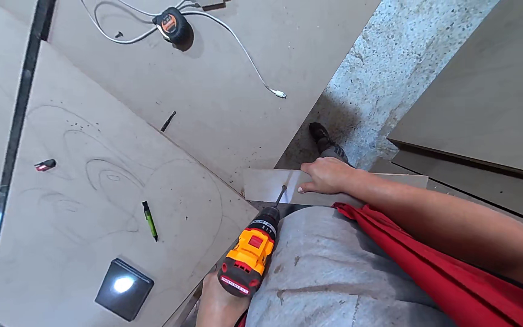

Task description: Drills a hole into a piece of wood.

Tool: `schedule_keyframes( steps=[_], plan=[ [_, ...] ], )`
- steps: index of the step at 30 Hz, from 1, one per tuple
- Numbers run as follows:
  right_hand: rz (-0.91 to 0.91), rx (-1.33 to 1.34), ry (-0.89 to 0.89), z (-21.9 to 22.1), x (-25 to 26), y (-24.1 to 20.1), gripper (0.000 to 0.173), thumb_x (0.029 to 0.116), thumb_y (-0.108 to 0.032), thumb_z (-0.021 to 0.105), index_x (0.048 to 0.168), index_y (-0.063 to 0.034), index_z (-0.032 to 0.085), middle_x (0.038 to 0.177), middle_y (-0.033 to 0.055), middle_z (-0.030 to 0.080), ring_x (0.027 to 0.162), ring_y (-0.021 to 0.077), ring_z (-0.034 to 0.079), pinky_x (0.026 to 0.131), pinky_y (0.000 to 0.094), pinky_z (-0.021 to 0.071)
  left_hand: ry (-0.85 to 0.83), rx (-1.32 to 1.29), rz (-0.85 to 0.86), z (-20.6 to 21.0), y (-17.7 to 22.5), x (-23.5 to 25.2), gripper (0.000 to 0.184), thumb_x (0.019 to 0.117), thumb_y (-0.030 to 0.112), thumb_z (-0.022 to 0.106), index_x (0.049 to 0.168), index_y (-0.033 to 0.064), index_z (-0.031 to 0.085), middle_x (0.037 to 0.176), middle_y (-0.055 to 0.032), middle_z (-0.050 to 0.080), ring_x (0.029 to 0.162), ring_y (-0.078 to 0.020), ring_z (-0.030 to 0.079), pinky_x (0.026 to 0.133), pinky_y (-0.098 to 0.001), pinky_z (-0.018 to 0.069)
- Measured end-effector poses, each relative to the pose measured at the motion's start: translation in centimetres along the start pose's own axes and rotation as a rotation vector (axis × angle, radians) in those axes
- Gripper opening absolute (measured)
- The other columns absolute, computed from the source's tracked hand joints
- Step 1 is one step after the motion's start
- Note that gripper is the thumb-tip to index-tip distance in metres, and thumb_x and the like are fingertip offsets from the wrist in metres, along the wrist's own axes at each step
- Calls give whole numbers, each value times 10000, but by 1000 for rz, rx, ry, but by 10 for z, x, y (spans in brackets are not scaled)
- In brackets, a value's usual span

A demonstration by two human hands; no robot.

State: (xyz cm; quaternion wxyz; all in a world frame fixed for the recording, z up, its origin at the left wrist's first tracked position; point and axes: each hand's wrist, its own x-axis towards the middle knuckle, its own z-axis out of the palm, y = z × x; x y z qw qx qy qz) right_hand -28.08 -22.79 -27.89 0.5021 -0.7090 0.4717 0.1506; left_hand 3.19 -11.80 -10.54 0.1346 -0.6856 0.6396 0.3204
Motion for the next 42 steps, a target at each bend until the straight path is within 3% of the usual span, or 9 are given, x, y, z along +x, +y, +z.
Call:
schedule_keyframes(
  steps=[8, 12, 18, 21, 25, 28, 32, 37, 42],
  plan=[
    [-11, 1, 5, -4, 1, -4, 535, 966, -666, 544, 1108, -155, 619, 850, 50, 661, 844, 258, 685, 738, 493, 556, 185, 75, 44, 14, -5, -17, 460, 662, 435, 796, 839, 18, 719, 732, -114, 733, 677, -234, 735, 647, -454, 592],
    [-11, -9, 12, -5, 2, -7, 537, 977, -663, 524, 1117, -153, 616, 856, 49, 664, 846, 257, 687, 738, 489, 554, 81, 67, -109, -11, 35, -19, 429, 731, 304, 799, 920, -72, 715, 829, -203, 744, 793, -331, 744, 766, -512, 568],
    [3, -26, 28, -1, 2, -6, 546, 959, -697, 517, 1094, -177, 617, 829, 27, 658, 819, 235, 684, 719, 475, 556, 53, 53, -15, 8, -9, -6, 444, 684, 481, 813, 924, 115, 735, 781, -22, 744, 747, -130, 733, 693, -415, 609],
    [-1, -11, 24, -3, 1, -4, 548, 961, -685, 531, 1096, -163, 628, 832, 45, 664, 821, 255, 688, 720, 495, 557, -26, 5, -12, -1, -10, 3, 481, 691, 474, 832, 990, 109, 735, 831, -25, 754, 791, -128, 737, 736, -419, 615],
    [-2, -14, 15, -3, 0, -3, 536, 968, -675, 526, 1107, -167, 623, 836, 42, 664, 826, 250, 688, 729, 489, 558, -9, -13, 1, 5, -23, -2, 502, 661, 506, 847, 956, 115, 735, 809, -11, 750, 771, -98, 732, 722, -387, 618],
    [-8, -18, 18, -4, 0, -4, 530, 970, -665, 535, 1100, -160, 621, 832, 41, 659, 831, 251, 686, 729, 486, 557, 58, 10, -17, 6, -9, -8, 447, 667, 459, 831, 857, 67, 732, 748, -62, 739, 709, -163, 732, 678, -425, 601],
    [-1, -8, 20, -6, 1, -7, 530, 972, -661, 536, 1118, -158, 621, 849, 48, 666, 842, 258, 689, 739, 492, 557, 88, 44, -143, -2, 23, -14, 426, 703, 326, 821, 918, -28, 720, 809, -161, 745, 773, -294, 744, 740, -507, 578],
    [-3, -20, 31, -3, 2, -6, 535, 965, -679, 530, 1113, -173, 621, 837, 34, 665, 825, 244, 688, 729, 483, 559, 58, 118, -89, 19, -18, -9, 485, 648, 511, 818, 911, 113, 732, 781, -42, 741, 753, -175, 734, 697, -456, 597],
    [-1, -15, 16, -4, 2, -2, 541, 962, -679, 533, 1119, -169, 625, 843, 41, 667, 839, 254, 688, 740, 495, 557, -91, -74, -59, -3, -11, -5, 434, 708, 404, 848, 977, 79, 746, 871, -36, 760, 841, -134, 730, 818, -394, 604]
  ],
)
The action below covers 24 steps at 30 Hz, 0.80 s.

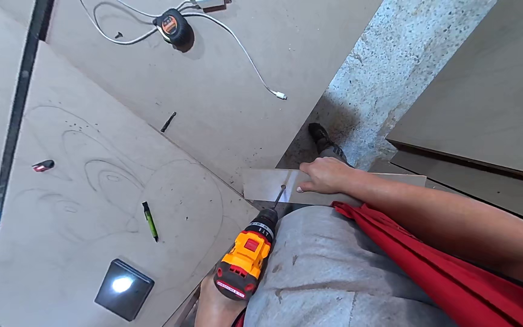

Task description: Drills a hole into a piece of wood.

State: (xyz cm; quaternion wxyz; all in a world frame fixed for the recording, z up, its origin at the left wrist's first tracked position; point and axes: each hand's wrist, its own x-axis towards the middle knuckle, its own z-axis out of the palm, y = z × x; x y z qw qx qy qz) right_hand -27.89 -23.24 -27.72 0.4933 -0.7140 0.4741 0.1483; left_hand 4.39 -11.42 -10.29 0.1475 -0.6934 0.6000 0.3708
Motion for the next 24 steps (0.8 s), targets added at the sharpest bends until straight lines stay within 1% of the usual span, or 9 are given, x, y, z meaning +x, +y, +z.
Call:
schedule_keyframes(
  steps=[3, 5, 9, 13, 15, 17, 19, 21, 24],
  plan=[
    [-1, -8, 0, -1, 0, -2, 539, 963, -677, 531, 1118, -170, 625, 848, 39, 669, 839, 250, 688, 740, 492, 558, 118, 25, 34, 11, -7, -4, 418, 679, 459, 839, 883, 109, 738, 777, -16, 742, 749, -103, 726, 712, -373, 611],
    [0, -6, 6, -2, 0, -4, 534, 967, -671, 534, 1120, -168, 623, 852, 40, 669, 842, 252, 688, 741, 493, 559, 202, 75, 41, 15, 3, -9, 434, 676, 439, 824, 846, 51, 727, 737, -77, 737, 701, -180, 734, 667, -430, 597],
    [-14, 10, 21, -3, -1, -5, 529, 973, -654, 538, 1130, -156, 622, 855, 54, 671, 847, 267, 691, 742, 506, 558, 215, 132, -39, 9, 33, -16, 412, 731, 328, 805, 895, -40, 721, 793, -176, 743, 757, -320, 745, 720, -525, 578],
    [-6, 0, 4, -1, 1, -5, 542, 965, -672, 536, 1146, -169, 624, 863, 49, 675, 855, 259, 691, 755, 501, 560, 118, 151, -29, 16, 3, -8, 460, 688, 462, 822, 918, 73, 740, 793, -79, 747, 765, -221, 742, 722, -489, 598],
    [2, -2, -6, -1, 1, -4, 547, 958, -684, 534, 1148, -179, 626, 864, 43, 676, 854, 252, 691, 754, 500, 561, 24, 81, -19, 6, 3, -3, 429, 711, 435, 838, 946, 87, 753, 828, -52, 760, 800, -184, 743, 769, -460, 606],
    [1, -3, -5, -2, 1, -2, 554, 957, -692, 529, 1143, -179, 628, 863, 40, 675, 852, 248, 691, 748, 500, 561, 52, 44, 21, 6, -1, 3, 461, 695, 440, 844, 976, 88, 744, 847, -33, 759, 811, -143, 738, 772, -424, 612],
    [-1, 1, -4, -1, 0, -1, 551, 958, -688, 531, 1137, -175, 628, 864, 42, 675, 852, 251, 690, 751, 500, 561, 159, 50, 69, 16, -8, 2, 496, 657, 478, 841, 951, 94, 733, 812, -23, 750, 770, -115, 736, 716, -398, 618],
    [-1, -6, -3, -3, 2, -3, 543, 961, -681, 531, 1128, -173, 624, 861, 43, 671, 853, 253, 690, 748, 497, 561, 208, 67, 48, 19, -1, -5, 455, 673, 453, 830, 886, 63, 731, 762, -68, 743, 720, -176, 738, 680, -443, 607],
    [3, -1, 0, -5, 2, -6, 542, 969, -671, 531, 1134, -163, 623, 871, 53, 675, 859, 265, 692, 750, 502, 562, 254, 88, -40, 13, 26, -15, 414, 711, 349, 806, 871, -23, 719, 765, -156, 740, 719, -292, 742, 688, -501, 582]
  ],
)
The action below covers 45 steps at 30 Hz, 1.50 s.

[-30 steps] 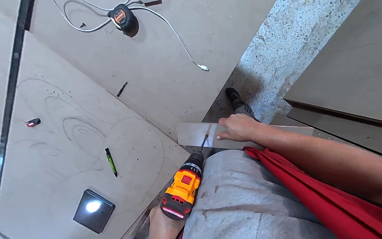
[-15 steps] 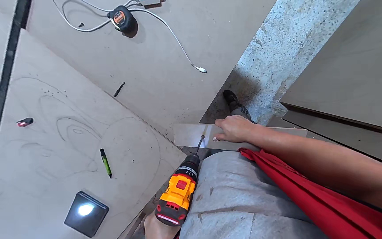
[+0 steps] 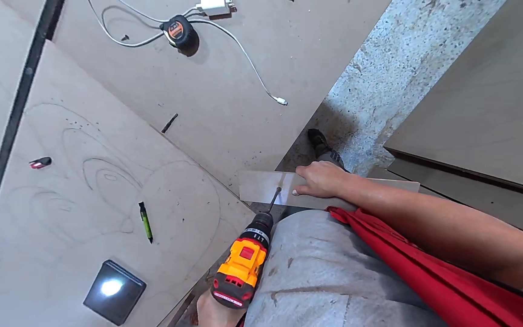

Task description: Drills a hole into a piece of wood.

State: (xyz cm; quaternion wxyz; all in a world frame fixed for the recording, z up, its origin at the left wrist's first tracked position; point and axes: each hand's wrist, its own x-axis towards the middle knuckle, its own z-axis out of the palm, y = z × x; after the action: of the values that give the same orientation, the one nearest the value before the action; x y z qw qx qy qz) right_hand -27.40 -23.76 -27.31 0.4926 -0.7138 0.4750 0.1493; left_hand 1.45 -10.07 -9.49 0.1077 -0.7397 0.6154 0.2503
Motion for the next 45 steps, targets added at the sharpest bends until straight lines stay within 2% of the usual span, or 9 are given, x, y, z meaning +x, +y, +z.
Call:
schedule_keyframes(
  steps=[4, 7, 11, 18, 21, 25, 31, 37, 45],
  plan=[
    [2, 1, 3, -1, 1, -2, 539, 971, -668, 532, 1126, -159, 618, 856, 52, 667, 845, 261, 688, 738, 498, 557, -60, 28, -49, -2, 0, 2, 455, 699, 372, 825, 923, -12, 727, 813, -158, 747, 784, -304, 743, 747, -519, 575],
    [2, -2, 7, 3, 2, 0, 544, 964, -682, 526, 1114, -168, 620, 843, 40, 665, 834, 245, 688, 728, 489, 560, -117, 29, 26, 9, -29, 12, 491, 645, 534, 827, 913, 131, 747, 792, -30, 744, 774, -170, 731, 728, -467, 596],
    [12, -1, -8, 0, 1, 4, 555, 957, -693, 530, 1116, -169, 622, 843, 45, 668, 839, 252, 691, 742, 494, 564, -135, -57, 101, -1, -24, 28, 446, 677, 467, 834, 946, 124, 741, 809, -2, 751, 776, -97, 730, 726, -391, 615],
    [5, 21, 4, 0, 1, 0, 554, 962, -677, 539, 1140, -160, 627, 875, 57, 680, 865, 271, 695, 762, 516, 564, -53, 43, -22, -8, 7, 5, 444, 690, 363, 826, 893, -19, 724, 783, -162, 742, 745, -317, 743, 721, -530, 579],
    [3, 21, 8, 2, 1, -1, 555, 965, -679, 531, 1131, -159, 625, 852, 51, 671, 849, 263, 692, 747, 505, 562, -76, 53, -34, -8, 4, 5, 433, 699, 365, 831, 906, 0, 726, 793, -148, 744, 762, -293, 743, 731, -515, 578],
    [10, 9, -1, 5, 3, 0, 560, 957, -693, 526, 1143, -174, 627, 862, 43, 678, 851, 252, 693, 753, 497, 563, -106, -21, 107, 5, -34, 18, 461, 676, 505, 824, 918, 122, 742, 780, -11, 745, 749, -113, 729, 698, -407, 612],
    [10, 5, -4, 1, -1, -1, 555, 963, -683, 527, 1139, -167, 631, 861, 48, 677, 852, 254, 692, 750, 497, 563, -78, -61, 71, 9, -24, 21, 465, 650, 458, 837, 922, 95, 734, 788, -23, 745, 751, -126, 733, 707, -402, 614],
    [14, 18, 6, 0, 2, -2, 549, 967, -673, 533, 1146, -162, 623, 865, 52, 674, 850, 263, 692, 748, 501, 563, -41, 29, -31, -4, 4, 3, 439, 701, 348, 827, 889, -34, 723, 784, -178, 739, 748, -317, 742, 721, -521, 576],
    [13, 8, -5, 2, 6, 3, 581, 951, -703, 527, 1168, -175, 633, 889, 51, 688, 874, 261, 697, 763, 512, 567, -123, -89, 98, 11, -39, 26, 481, 678, 473, 839, 978, 110, 738, 833, -7, 752, 797, -100, 731, 750, -396, 622]
  ],
)
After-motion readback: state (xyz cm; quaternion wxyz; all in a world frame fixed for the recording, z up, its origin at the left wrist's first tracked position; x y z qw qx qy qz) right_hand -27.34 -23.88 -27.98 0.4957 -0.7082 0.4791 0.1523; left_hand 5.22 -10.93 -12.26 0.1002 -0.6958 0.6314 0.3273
